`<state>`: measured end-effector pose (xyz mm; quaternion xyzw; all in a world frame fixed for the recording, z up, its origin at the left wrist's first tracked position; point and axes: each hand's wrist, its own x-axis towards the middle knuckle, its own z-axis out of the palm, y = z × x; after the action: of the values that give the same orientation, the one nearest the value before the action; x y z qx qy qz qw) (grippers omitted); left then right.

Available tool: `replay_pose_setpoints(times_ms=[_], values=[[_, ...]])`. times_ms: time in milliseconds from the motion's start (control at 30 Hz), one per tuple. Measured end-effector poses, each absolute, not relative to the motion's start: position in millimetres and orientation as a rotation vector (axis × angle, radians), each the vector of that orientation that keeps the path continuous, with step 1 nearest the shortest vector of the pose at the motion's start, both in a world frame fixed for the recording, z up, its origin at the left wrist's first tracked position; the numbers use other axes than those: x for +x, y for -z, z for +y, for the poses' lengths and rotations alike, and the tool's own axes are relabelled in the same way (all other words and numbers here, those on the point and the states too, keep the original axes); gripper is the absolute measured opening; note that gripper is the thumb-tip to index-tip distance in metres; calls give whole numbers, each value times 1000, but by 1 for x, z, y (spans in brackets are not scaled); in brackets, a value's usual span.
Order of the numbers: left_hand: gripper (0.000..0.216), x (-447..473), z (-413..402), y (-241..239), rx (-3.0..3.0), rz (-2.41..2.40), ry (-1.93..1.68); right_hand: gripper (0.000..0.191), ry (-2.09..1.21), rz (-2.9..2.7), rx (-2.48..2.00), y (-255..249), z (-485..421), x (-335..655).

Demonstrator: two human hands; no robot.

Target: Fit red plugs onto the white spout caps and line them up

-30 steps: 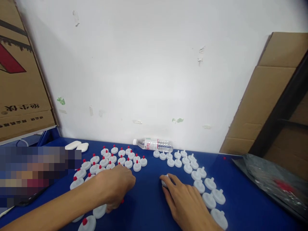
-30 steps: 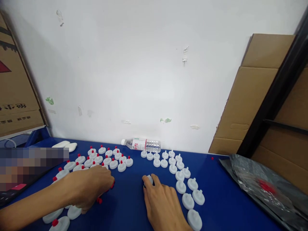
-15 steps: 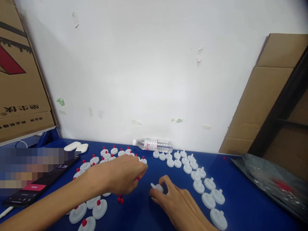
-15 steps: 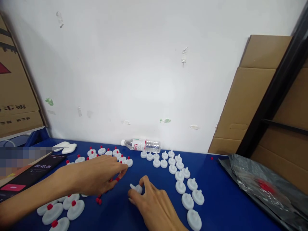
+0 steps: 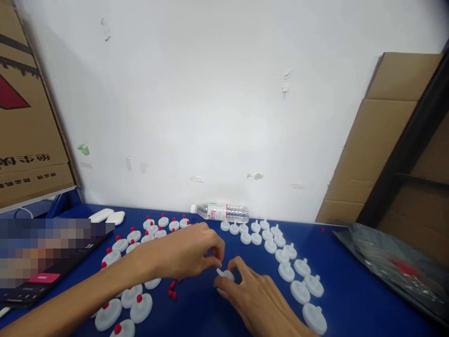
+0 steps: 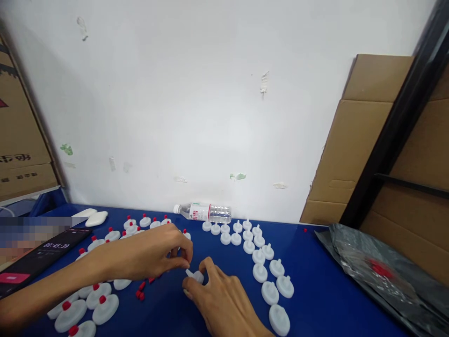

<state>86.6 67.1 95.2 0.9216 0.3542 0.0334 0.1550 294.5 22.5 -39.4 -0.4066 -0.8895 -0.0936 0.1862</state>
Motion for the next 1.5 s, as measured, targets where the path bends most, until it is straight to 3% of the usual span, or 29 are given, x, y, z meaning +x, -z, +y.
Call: replay_pose_setpoints(times_ms=[300, 533, 900, 1367, 1500], values=[[21, 89, 74, -86, 2565, 956, -39, 34, 246, -2488, -1173, 42, 22, 294], [25, 85, 77, -78, 2742, 927, 33, 75, 215, -2510, -1263, 44, 21, 297], [29, 93, 63, -60, 2923, 946, 308, 83, 111, -2619, -1339, 40, 20, 297], [26, 96, 64, -58, 2909, 966, 233, 74, 118, -2554, -1236, 44, 23, 298], [22, 92, 70, -62, 2879, 980, 129, 58, 22, -2560, -1206, 28, 23, 294]])
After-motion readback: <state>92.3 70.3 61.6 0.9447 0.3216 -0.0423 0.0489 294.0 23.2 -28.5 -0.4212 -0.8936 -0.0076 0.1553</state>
